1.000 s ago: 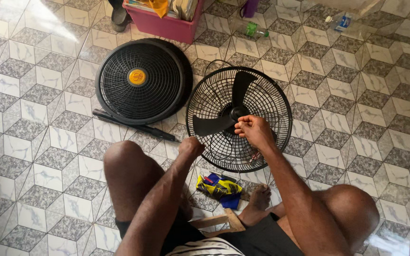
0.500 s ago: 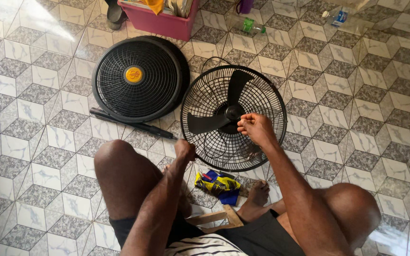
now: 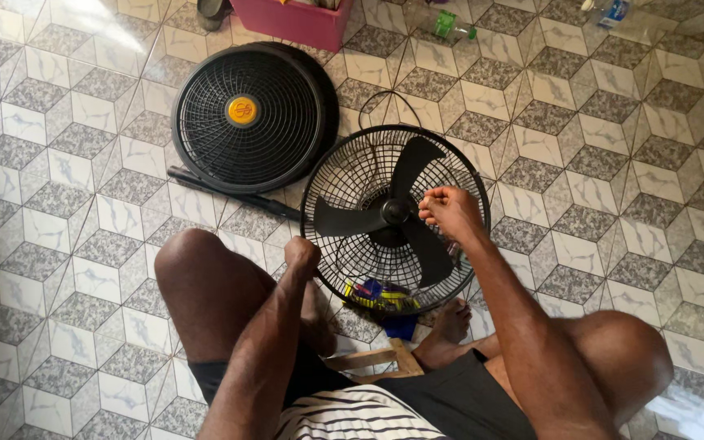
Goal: The person disassembles a black electric fan while sitting on the floor. They remove the front grill, unscrew the rear grill using a screwdriver, and detach the fan blades from the motor housing.
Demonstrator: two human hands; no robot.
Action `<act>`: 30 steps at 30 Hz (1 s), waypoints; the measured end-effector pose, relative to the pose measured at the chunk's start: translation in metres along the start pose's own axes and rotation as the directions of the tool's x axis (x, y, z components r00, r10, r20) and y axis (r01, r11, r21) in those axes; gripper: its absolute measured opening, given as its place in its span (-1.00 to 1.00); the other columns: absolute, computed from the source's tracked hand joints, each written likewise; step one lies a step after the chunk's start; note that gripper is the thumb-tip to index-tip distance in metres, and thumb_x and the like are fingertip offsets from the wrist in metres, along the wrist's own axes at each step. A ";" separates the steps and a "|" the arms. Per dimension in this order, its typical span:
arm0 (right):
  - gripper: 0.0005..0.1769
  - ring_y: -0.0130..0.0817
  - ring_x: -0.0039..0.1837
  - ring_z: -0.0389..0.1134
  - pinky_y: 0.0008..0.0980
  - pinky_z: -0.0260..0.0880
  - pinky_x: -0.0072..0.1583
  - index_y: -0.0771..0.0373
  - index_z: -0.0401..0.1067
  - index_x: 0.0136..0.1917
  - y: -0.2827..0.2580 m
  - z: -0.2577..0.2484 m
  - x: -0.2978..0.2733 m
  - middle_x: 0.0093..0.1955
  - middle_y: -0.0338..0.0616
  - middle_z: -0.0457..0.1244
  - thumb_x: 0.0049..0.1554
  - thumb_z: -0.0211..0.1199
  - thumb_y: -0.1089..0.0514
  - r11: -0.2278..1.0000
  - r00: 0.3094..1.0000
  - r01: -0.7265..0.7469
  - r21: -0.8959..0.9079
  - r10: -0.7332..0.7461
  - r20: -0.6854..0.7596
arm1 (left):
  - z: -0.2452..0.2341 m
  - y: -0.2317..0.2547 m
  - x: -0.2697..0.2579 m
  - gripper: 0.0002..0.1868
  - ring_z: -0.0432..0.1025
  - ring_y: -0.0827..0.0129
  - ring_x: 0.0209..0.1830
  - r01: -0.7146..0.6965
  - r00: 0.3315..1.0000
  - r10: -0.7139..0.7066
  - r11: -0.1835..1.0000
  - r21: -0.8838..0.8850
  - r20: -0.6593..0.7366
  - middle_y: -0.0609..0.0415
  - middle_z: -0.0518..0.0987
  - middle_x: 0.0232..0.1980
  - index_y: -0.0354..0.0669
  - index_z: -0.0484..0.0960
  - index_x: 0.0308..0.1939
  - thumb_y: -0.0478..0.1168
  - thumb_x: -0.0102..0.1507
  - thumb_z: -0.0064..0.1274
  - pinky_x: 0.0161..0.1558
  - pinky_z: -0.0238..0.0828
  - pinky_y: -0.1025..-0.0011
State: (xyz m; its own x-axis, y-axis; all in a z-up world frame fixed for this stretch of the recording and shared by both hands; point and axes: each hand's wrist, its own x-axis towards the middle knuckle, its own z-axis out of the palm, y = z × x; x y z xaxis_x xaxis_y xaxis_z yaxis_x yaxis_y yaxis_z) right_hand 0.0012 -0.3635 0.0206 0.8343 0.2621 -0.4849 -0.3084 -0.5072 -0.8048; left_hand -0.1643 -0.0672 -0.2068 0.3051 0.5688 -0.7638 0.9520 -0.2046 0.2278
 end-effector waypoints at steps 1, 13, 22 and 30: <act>-0.72 -0.39 -0.10 0.51 -0.45 0.55 -0.09 0.40 0.47 0.17 0.000 0.001 0.000 -0.06 -0.05 0.45 0.24 0.23 0.20 1.000 1.000 -0.004 0.005 0.004 0.006 | 0.001 -0.003 0.001 -0.85 0.67 0.04 -0.33 0.022 0.998 -0.025 0.998 -0.051 -0.051 -0.27 0.71 -0.29 -0.44 0.72 -0.23 -0.34 0.25 0.16 -0.35 0.65 0.23; -0.75 -0.39 -0.12 0.51 -0.46 0.55 -0.11 0.40 0.49 0.11 0.009 0.011 -0.001 -0.08 -0.05 0.44 0.20 0.25 0.22 1.000 1.000 0.025 0.011 -0.025 0.018 | -0.047 0.068 -0.074 -0.36 0.51 0.05 -0.11 -0.241 0.888 0.336 0.921 0.304 -0.314 -0.18 0.52 0.02 -0.37 0.44 0.08 -0.26 0.01 0.39 -0.19 0.57 0.12; -0.75 -0.41 -0.09 0.52 -0.46 0.53 -0.09 0.35 0.53 0.11 -0.035 0.007 -0.030 -0.10 -0.08 0.46 0.22 0.28 0.16 0.982 0.993 0.096 -0.162 -0.105 -0.053 | -0.128 0.141 -0.197 -0.62 0.52 0.29 -0.49 -0.688 0.726 0.641 0.671 0.275 0.250 -0.12 0.65 -0.37 -0.36 0.68 -0.11 -0.05 0.23 0.25 -0.50 0.49 0.30; -0.75 -0.45 -0.10 0.54 -0.51 0.58 -0.11 0.29 0.48 0.16 -0.096 -0.027 -0.046 -0.04 -0.14 0.45 0.23 0.22 0.18 0.964 0.978 0.202 -0.172 -0.208 -0.016 | -0.150 0.168 -0.232 -0.60 0.56 0.16 -0.47 -0.833 0.544 0.807 0.486 0.266 0.229 -0.22 0.62 -0.43 -0.46 0.62 -0.14 -0.10 0.19 0.18 -0.46 0.54 0.24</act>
State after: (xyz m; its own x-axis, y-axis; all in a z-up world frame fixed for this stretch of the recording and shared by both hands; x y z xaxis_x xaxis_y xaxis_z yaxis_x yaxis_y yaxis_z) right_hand 0.0043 -0.3490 0.1295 0.8875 0.3486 -0.3015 -0.0502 -0.5771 -0.8151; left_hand -0.0712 -0.1136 0.0993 0.9284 -0.0382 -0.3697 0.2011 -0.7849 0.5861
